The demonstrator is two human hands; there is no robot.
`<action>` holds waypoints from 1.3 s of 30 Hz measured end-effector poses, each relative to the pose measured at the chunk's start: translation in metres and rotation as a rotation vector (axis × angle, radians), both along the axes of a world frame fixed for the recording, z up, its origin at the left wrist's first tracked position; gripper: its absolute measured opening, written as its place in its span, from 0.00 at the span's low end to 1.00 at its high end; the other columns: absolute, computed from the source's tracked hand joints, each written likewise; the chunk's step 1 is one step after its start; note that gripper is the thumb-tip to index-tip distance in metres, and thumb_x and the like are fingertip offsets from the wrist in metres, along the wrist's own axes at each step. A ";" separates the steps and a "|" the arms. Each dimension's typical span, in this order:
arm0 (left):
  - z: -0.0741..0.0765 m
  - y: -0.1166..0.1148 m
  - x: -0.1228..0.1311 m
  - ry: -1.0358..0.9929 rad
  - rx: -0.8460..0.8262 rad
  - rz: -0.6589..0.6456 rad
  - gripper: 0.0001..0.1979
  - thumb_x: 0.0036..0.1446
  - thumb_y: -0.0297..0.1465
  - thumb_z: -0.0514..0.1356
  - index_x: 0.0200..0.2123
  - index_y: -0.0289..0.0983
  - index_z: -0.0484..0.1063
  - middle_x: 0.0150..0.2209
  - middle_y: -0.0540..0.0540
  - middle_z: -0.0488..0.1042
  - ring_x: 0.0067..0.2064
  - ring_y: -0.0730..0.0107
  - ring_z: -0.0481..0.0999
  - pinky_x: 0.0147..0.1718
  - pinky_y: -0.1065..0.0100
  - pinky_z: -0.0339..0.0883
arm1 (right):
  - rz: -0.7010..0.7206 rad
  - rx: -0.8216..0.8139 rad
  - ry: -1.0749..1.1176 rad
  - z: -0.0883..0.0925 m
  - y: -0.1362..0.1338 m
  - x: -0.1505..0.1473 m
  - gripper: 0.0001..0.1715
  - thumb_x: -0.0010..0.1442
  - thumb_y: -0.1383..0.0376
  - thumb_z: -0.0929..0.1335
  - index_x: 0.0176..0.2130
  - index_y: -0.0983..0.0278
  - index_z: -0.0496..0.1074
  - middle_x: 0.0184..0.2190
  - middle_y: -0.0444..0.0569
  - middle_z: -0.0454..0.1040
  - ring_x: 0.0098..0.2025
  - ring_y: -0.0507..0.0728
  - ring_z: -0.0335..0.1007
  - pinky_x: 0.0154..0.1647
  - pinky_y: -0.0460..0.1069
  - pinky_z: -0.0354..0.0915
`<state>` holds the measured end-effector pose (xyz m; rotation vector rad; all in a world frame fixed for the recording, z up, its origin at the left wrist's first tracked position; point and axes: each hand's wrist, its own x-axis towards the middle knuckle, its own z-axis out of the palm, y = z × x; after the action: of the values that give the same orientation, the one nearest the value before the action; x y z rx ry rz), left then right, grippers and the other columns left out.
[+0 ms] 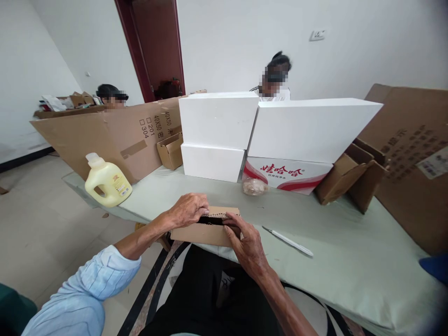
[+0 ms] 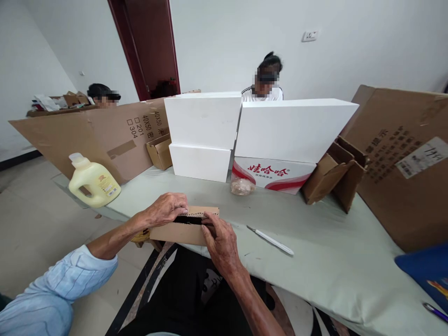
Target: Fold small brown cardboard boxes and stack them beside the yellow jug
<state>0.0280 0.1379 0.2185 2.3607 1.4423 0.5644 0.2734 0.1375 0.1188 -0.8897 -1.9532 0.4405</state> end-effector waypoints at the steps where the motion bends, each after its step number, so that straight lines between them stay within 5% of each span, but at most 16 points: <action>1: -0.001 0.000 0.001 0.008 0.016 0.009 0.12 0.67 0.29 0.56 0.30 0.39 0.74 0.35 0.46 0.76 0.35 0.65 0.73 0.37 0.66 0.61 | -0.001 0.000 0.005 -0.001 0.000 0.000 0.20 0.71 0.64 0.67 0.61 0.57 0.73 0.47 0.49 0.85 0.50 0.62 0.83 0.53 0.57 0.73; 9: -0.006 0.004 0.001 -0.156 -0.052 0.068 0.09 0.63 0.29 0.55 0.30 0.38 0.72 0.32 0.48 0.76 0.33 0.67 0.72 0.36 0.67 0.62 | 0.010 0.016 0.020 -0.003 -0.005 0.001 0.19 0.72 0.64 0.67 0.61 0.57 0.73 0.47 0.50 0.85 0.52 0.63 0.82 0.56 0.59 0.73; 15: -0.016 0.014 -0.010 -0.443 -0.254 0.189 0.12 0.58 0.38 0.61 0.29 0.35 0.75 0.26 0.50 0.74 0.27 0.73 0.67 0.28 0.71 0.60 | 0.020 0.055 0.039 -0.005 -0.009 0.002 0.18 0.73 0.65 0.67 0.60 0.57 0.73 0.45 0.49 0.85 0.48 0.62 0.83 0.52 0.58 0.73; 18: -0.020 0.022 -0.019 -0.485 -0.293 0.203 0.17 0.58 0.44 0.61 0.31 0.34 0.77 0.30 0.46 0.79 0.29 0.72 0.73 0.29 0.71 0.68 | 0.017 0.062 0.042 -0.009 -0.013 0.003 0.18 0.73 0.65 0.67 0.61 0.56 0.72 0.46 0.49 0.85 0.48 0.62 0.82 0.51 0.58 0.72; 24: -0.016 0.077 -0.024 -0.399 -0.219 0.166 0.21 0.60 0.49 0.61 0.30 0.34 0.75 0.28 0.43 0.79 0.32 0.67 0.79 0.30 0.69 0.74 | -0.011 0.082 0.043 -0.015 -0.022 0.002 0.21 0.71 0.69 0.67 0.61 0.57 0.72 0.46 0.50 0.85 0.48 0.62 0.82 0.51 0.58 0.72; 29: -0.009 0.162 0.031 -0.150 -0.021 0.089 0.14 0.62 0.35 0.58 0.26 0.35 0.74 0.27 0.44 0.77 0.33 0.64 0.78 0.35 0.65 0.74 | -0.036 0.106 0.043 -0.017 -0.025 0.000 0.23 0.69 0.71 0.66 0.61 0.58 0.71 0.46 0.51 0.85 0.47 0.61 0.83 0.50 0.57 0.72; 32: -0.015 0.203 0.083 0.007 0.139 0.023 0.11 0.64 0.27 0.56 0.31 0.34 0.77 0.37 0.38 0.80 0.43 0.57 0.79 0.46 0.58 0.72 | -0.047 0.122 0.046 -0.018 -0.028 -0.001 0.24 0.69 0.72 0.66 0.61 0.57 0.71 0.45 0.50 0.85 0.45 0.61 0.82 0.50 0.57 0.72; 39: -0.060 0.256 0.177 0.309 0.315 -0.235 0.14 0.68 0.20 0.52 0.40 0.29 0.78 0.48 0.27 0.78 0.53 0.50 0.75 0.52 0.56 0.66 | -0.056 0.047 0.002 -0.022 -0.038 0.000 0.26 0.67 0.74 0.67 0.62 0.56 0.70 0.46 0.49 0.84 0.48 0.62 0.81 0.60 0.60 0.69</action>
<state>0.2052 0.3939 0.1582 2.9247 1.2367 0.4003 0.2733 0.0994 0.0969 -0.9107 -1.9241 0.3616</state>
